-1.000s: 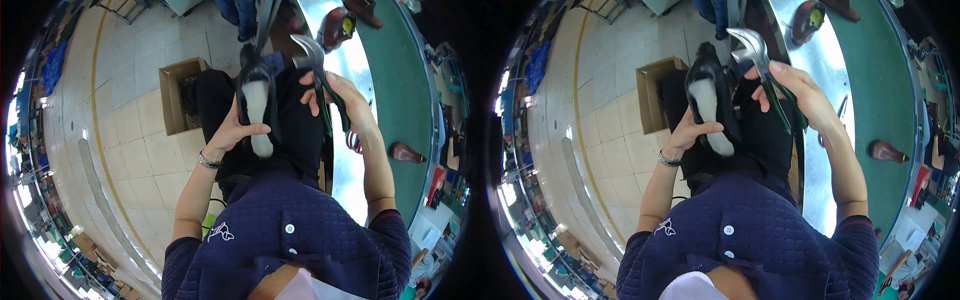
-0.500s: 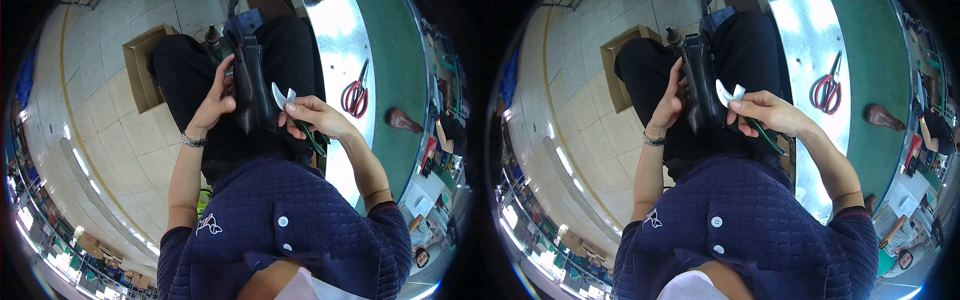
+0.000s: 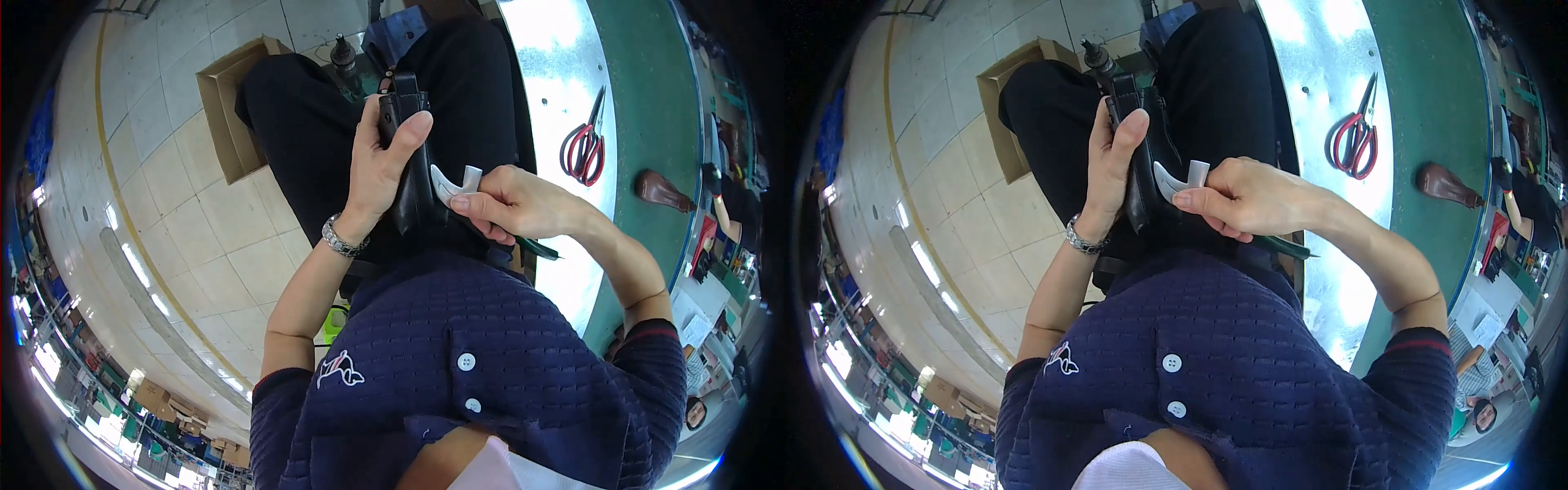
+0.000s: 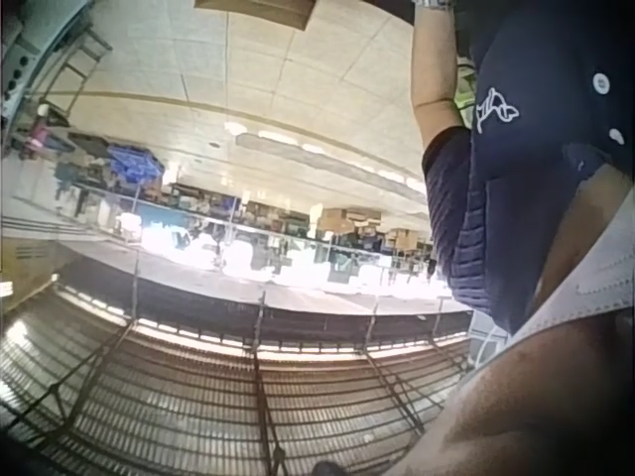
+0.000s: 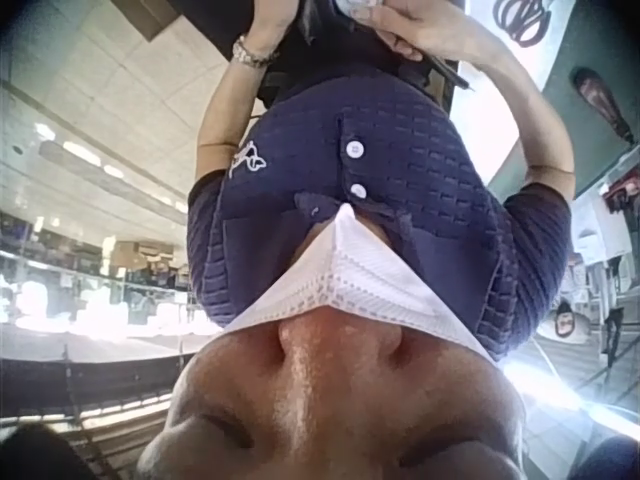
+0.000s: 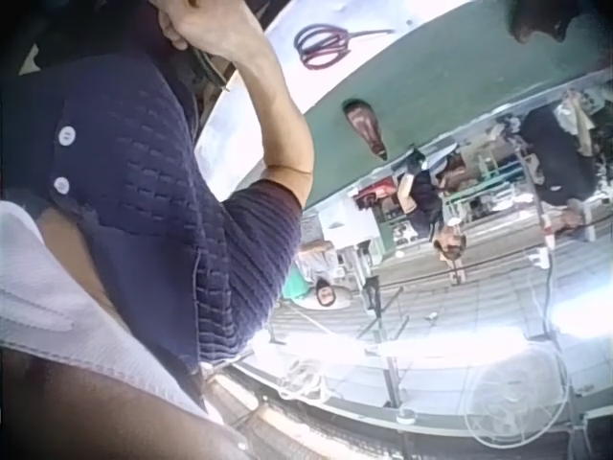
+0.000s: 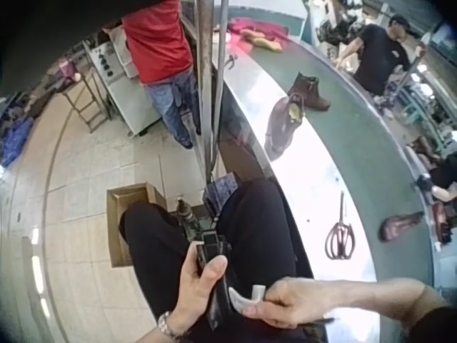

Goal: Adjusting and stretching shoe uppers onto lasts using pliers and hand tools.

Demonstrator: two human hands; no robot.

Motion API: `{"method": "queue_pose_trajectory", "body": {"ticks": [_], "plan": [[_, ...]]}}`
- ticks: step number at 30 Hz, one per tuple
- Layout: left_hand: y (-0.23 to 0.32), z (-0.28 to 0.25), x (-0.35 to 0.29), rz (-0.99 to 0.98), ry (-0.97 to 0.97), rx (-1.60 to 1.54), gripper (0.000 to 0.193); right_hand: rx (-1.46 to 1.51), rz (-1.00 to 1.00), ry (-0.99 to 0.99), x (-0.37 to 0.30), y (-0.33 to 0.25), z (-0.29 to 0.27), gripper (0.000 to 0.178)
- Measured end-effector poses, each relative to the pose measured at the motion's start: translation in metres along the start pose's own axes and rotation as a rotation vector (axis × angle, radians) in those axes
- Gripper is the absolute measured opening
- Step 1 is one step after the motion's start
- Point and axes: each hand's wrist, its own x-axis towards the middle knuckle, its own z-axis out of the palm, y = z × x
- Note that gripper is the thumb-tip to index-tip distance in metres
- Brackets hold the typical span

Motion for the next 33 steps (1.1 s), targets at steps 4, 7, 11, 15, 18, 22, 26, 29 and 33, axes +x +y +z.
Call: {"method": "queue_pose_trajectory", "body": {"ticks": [4, 7, 11, 15, 18, 22, 26, 29, 33], "plan": [[-0.002, 0.001, 0.001, 0.022, 0.001, 0.027, 0.043, -0.203, 0.042, 0.012, -0.003, -0.021, -0.009, 0.063], [-0.005, 0.002, 0.007, 0.054, 0.033, 0.03, 0.045, -0.611, 0.071, 0.09, -0.002, -0.036, -0.011, 0.065], [0.007, -0.004, 0.02, -0.069, 0.027, -0.02, 0.049, -0.128, 0.082, 0.138, 0.009, -0.023, -0.008, 0.063], [0.003, -0.008, 0.035, -0.113, 0.023, -0.116, 0.052, 0.243, -0.039, 0.178, 0.022, 0.004, 0.001, 0.06], [0.003, -0.011, 0.038, -0.115, 0.007, -0.118, 0.052, 0.173, -0.09, 0.206, 0.019, 0.013, 0.007, 0.061], [0.001, -0.017, 0.039, -0.134, -0.004, -0.141, 0.053, 0.006, -0.091, 0.316, 0.01, 0.015, 0.018, 0.057], [0.002, -0.014, 0.038, -0.142, 0.029, -0.152, 0.052, -0.409, -0.22, 0.536, 0.011, 0.019, 0.03, 0.048], [0.0, -0.005, 0.037, -0.092, 0.065, -0.141, 0.048, -0.49, -0.259, 0.671, 0.016, 0.026, 0.048, 0.042], [0.006, -0.007, 0.03, -0.081, 0.085, -0.118, 0.043, -0.68, -0.21, 0.768, 0.021, 0.029, 0.067, 0.046]]}}
